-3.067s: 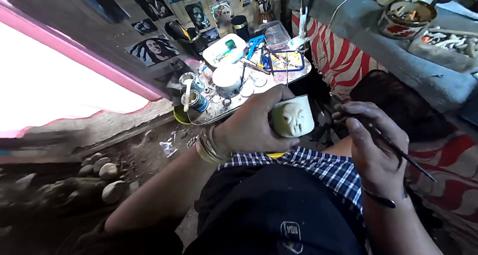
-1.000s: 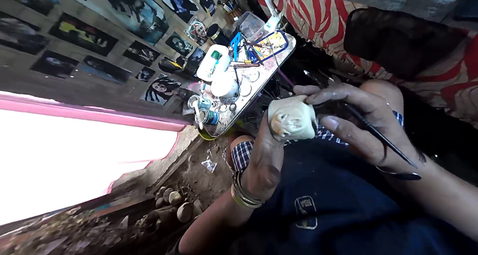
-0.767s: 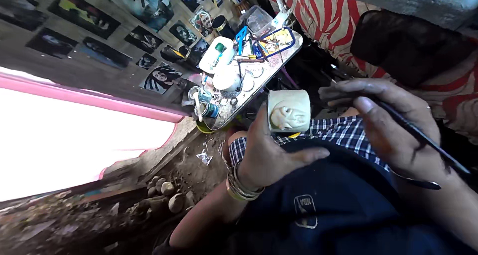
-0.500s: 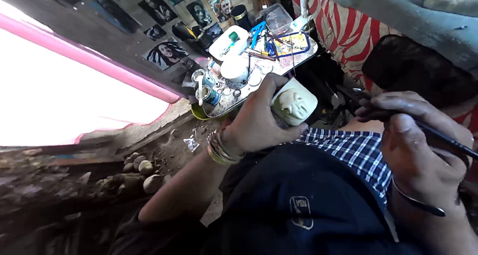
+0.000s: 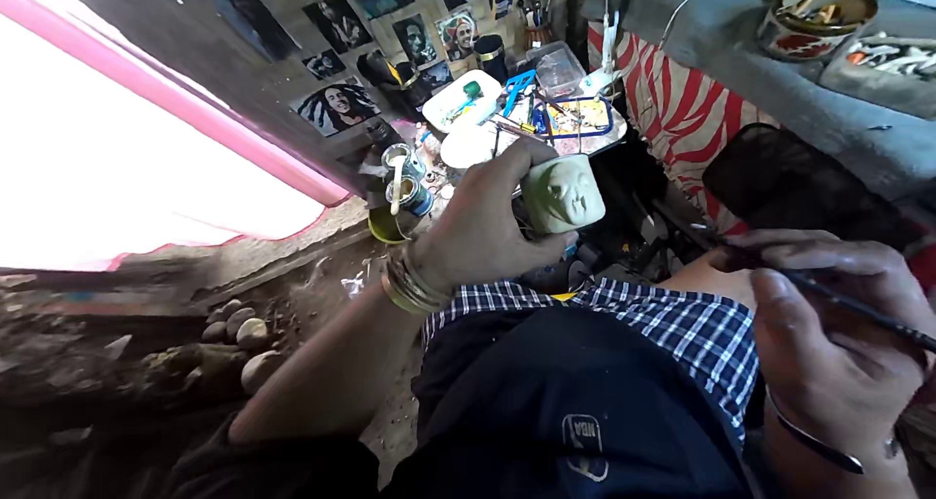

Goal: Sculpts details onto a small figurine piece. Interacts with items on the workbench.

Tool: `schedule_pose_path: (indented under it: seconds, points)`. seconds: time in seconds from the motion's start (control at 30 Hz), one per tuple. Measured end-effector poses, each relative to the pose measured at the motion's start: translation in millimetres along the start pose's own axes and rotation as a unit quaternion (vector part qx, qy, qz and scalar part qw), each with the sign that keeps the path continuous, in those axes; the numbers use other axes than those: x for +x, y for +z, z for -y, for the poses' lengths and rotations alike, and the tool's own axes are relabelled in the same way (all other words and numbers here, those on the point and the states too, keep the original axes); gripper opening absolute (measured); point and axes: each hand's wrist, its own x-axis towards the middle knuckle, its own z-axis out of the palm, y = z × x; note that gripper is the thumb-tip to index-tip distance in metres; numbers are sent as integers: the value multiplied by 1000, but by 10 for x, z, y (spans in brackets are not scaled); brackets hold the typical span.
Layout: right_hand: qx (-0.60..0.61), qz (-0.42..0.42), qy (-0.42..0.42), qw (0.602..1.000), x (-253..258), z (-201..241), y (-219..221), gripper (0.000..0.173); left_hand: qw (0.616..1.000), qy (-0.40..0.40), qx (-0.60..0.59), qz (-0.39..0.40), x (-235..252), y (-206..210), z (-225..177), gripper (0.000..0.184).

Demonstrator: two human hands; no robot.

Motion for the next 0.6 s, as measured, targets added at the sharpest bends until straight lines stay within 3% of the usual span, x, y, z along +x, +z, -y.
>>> schedule_pose_path:
  seconds: [0.1,0.27,0.6]
  points:
    - [-10,12,-27,999,67,130,127,15,997,-24,-55,-38,-56,197,-117,62]
    - [-20,49,-78,996,126,258,206,16,987,27,-152,-34,-54,319,-190,62]
    - [-64,36,-114,991,135,335,320,16,989,39,-135,-45,-9,367,-312,69]
